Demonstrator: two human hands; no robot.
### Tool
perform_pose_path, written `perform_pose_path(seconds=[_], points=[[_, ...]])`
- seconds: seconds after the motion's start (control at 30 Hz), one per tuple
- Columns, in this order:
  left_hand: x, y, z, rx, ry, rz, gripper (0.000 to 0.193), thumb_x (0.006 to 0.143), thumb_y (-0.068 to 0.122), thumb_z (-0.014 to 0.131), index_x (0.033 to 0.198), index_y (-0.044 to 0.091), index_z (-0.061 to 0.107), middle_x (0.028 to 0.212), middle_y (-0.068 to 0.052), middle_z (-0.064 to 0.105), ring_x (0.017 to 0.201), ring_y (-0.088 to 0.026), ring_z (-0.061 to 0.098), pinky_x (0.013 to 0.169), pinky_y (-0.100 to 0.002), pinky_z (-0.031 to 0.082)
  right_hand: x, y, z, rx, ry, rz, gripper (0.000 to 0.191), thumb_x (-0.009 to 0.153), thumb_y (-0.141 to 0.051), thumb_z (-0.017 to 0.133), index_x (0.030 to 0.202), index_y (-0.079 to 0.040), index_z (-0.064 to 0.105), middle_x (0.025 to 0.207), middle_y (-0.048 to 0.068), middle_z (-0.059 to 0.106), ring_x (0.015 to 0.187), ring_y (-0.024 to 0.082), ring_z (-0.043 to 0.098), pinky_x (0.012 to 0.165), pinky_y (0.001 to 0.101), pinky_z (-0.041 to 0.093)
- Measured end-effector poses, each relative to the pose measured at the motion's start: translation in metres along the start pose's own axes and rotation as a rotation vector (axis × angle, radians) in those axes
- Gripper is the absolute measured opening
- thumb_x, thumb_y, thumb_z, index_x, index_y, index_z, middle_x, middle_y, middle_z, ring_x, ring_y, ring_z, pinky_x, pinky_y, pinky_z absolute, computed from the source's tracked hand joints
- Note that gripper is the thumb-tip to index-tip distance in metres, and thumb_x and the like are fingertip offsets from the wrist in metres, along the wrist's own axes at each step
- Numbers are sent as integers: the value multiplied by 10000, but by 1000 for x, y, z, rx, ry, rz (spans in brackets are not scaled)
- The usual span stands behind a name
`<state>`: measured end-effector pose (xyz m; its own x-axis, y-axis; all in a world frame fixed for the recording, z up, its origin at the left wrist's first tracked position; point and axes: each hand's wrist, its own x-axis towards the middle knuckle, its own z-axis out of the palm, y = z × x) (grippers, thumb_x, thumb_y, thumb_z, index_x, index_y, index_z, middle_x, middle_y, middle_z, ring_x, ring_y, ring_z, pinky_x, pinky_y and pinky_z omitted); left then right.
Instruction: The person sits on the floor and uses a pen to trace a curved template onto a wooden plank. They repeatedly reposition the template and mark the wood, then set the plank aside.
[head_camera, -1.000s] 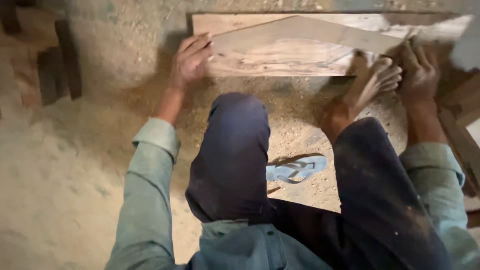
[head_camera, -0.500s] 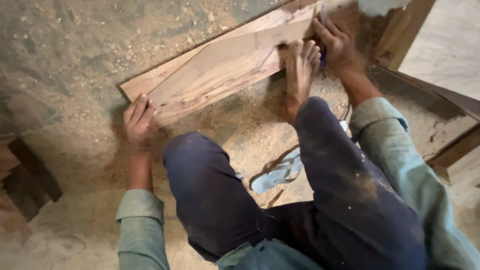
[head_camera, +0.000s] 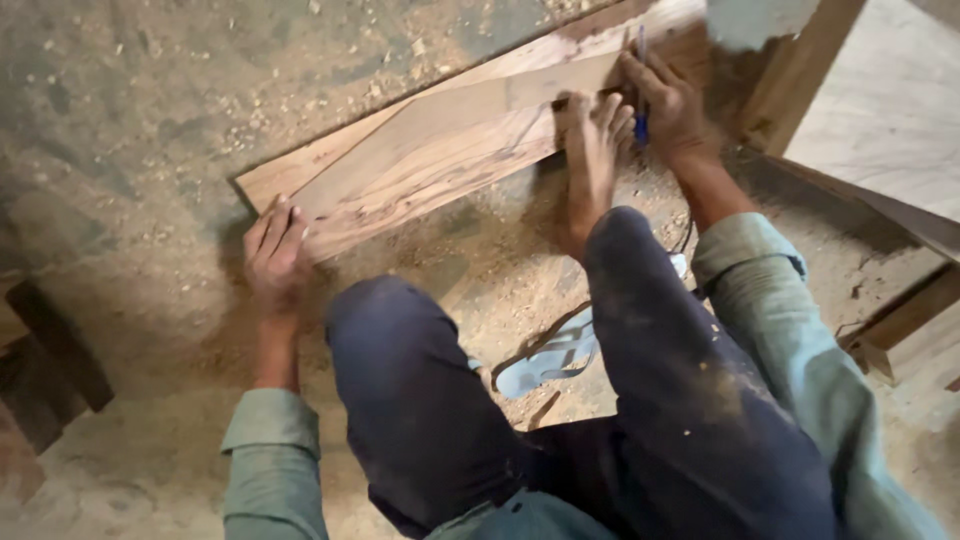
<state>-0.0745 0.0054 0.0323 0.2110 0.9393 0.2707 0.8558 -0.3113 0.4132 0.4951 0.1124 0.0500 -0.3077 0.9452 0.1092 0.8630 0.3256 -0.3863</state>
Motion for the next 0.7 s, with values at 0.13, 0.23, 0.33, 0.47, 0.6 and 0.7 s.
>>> perform_pose_path(seconds=[0.13, 0.23, 0.33, 0.47, 0.6, 0.7], points=[[-1, -2, 2, 38, -19, 1, 122, 1027, -7, 692, 1104, -16, 787, 1283, -175, 729, 1175, -312, 685, 1019, -381, 557, 3, 2, -2, -2, -25, 3, 388, 1034, -65, 673, 1422, -74, 685, 1431, 221, 649, 1220, 403, 663, 1043, 420, 548], [-2, -3, -2, 40, -104, 2, 240, 1020, 13, 642, 1222, -20, 767, 1358, -194, 712, 1227, -335, 663, 1088, -420, 519, 4, 4, -7, 26, -61, -1, 474, 949, -70, 672, 1422, -39, 667, 1433, 254, 628, 1209, 432, 651, 1041, 440, 536], [-6, 1, -6, 145, -145, 2, 291, 995, 137, 657, 1251, 26, 737, 1404, -153, 676, 1289, -302, 623, 1153, -537, 404, 2, 3, -11, -20, -102, -59, 531, 914, -88, 645, 1436, 13, 640, 1428, 298, 613, 1205, 471, 625, 1032, 464, 517], [-12, 16, -4, 265, -249, -85, 421, 953, 201, 622, 1329, 18, 669, 1497, -175, 565, 1396, -326, 515, 1197, -571, 303, 4, -3, -13, 91, -107, -40, 475, 1012, -81, 639, 1481, -6, 628, 1453, 290, 612, 1276, 469, 628, 1106, 464, 518], [-7, 30, 10, 275, -267, -118, 390, 1015, 203, 628, 1307, -56, 637, 1457, -173, 566, 1379, -336, 520, 1178, -526, 361, 11, -9, -11, 51, -91, -65, 483, 975, -87, 664, 1450, 1, 646, 1412, 306, 627, 1206, 474, 646, 1055, 464, 533], [-4, 39, 19, 260, -253, -201, 476, 1003, 237, 635, 1313, -123, 600, 1456, -235, 546, 1337, -410, 539, 1165, -493, 433, 11, -9, -10, 50, -124, -33, 465, 986, -87, 659, 1439, 16, 643, 1350, 288, 658, 1132, 471, 656, 994, 473, 542]])
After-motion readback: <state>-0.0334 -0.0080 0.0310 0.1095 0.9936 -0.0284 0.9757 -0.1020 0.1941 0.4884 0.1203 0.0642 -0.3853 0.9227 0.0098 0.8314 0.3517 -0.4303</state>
